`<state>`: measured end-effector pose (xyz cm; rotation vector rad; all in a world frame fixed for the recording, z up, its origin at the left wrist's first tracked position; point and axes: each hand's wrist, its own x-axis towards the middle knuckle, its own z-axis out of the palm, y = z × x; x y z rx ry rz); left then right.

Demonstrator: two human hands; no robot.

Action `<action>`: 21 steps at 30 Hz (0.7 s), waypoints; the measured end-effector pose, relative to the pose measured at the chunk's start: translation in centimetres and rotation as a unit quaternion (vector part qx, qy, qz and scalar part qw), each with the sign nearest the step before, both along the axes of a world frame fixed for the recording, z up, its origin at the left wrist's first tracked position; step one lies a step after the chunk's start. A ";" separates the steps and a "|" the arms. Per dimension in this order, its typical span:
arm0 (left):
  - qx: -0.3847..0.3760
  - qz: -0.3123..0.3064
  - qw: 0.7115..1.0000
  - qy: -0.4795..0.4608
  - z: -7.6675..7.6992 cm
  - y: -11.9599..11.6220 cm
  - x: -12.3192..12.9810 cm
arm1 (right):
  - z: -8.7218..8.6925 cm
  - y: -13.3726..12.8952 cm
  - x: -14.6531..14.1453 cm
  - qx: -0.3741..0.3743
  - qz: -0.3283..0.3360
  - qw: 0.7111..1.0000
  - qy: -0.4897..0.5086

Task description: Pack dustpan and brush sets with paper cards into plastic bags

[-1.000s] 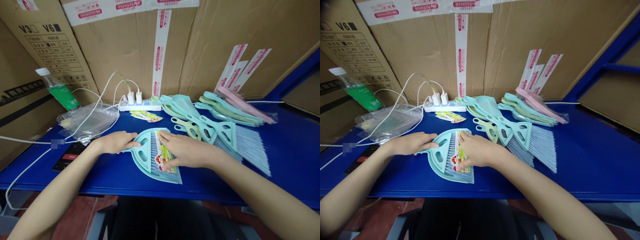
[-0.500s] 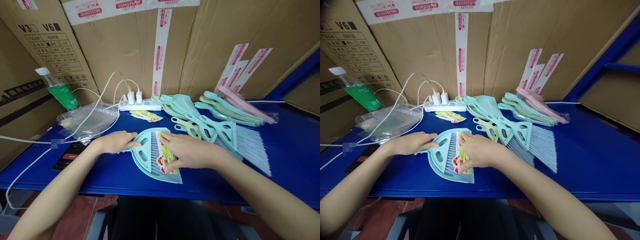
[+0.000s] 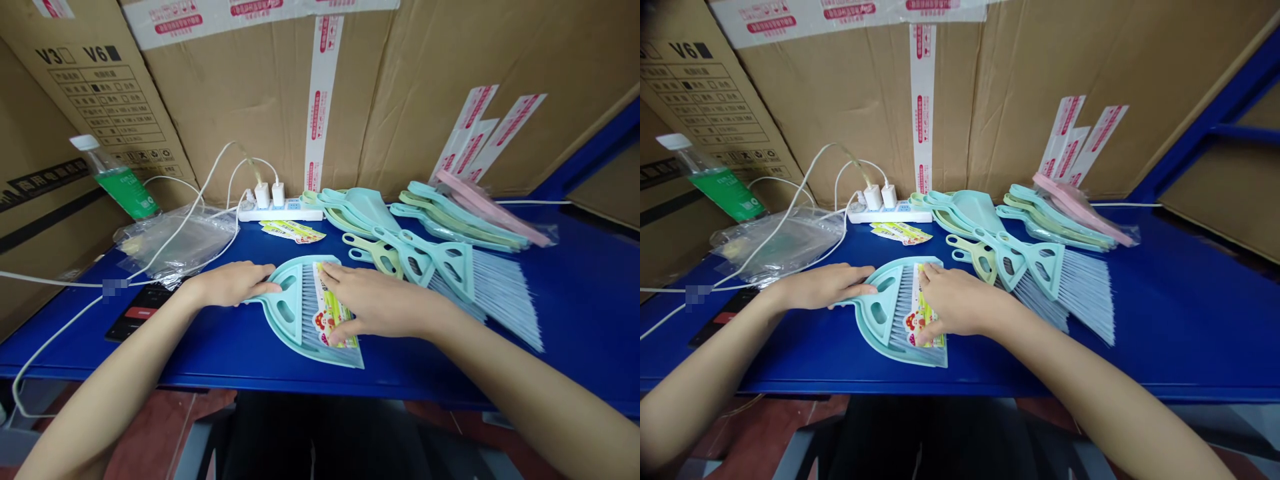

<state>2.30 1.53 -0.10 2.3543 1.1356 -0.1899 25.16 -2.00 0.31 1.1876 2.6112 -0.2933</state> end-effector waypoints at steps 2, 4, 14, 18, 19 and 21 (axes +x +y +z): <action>-0.001 0.004 1.000 0.005 0.1 0.0 0.1 | -0.1 -0.1 0.2 0.000 0.012 1.000 -0.005; -0.003 0.004 1.000 0.008 0.1 0.0 0.1 | -0.2 -0.1 0.4 0.010 0.028 1.000 -0.003; 0.006 -0.002 1.000 0.009 -0.1 0.0 0.0 | -0.2 0.1 0.6 -0.015 0.032 0.999 0.021; 0.016 -0.008 1.000 0.009 -0.1 0.0 0.0 | -0.1 -0.1 0.5 -0.019 0.017 1.000 0.017; 0.017 -0.009 1.000 0.010 -0.1 0.0 -0.1 | -0.1 -0.1 0.5 -0.021 0.013 1.000 0.013; 0.018 -0.011 1.000 0.011 -0.2 0.1 -0.1 | -0.1 -0.2 0.5 -0.022 0.009 1.000 0.009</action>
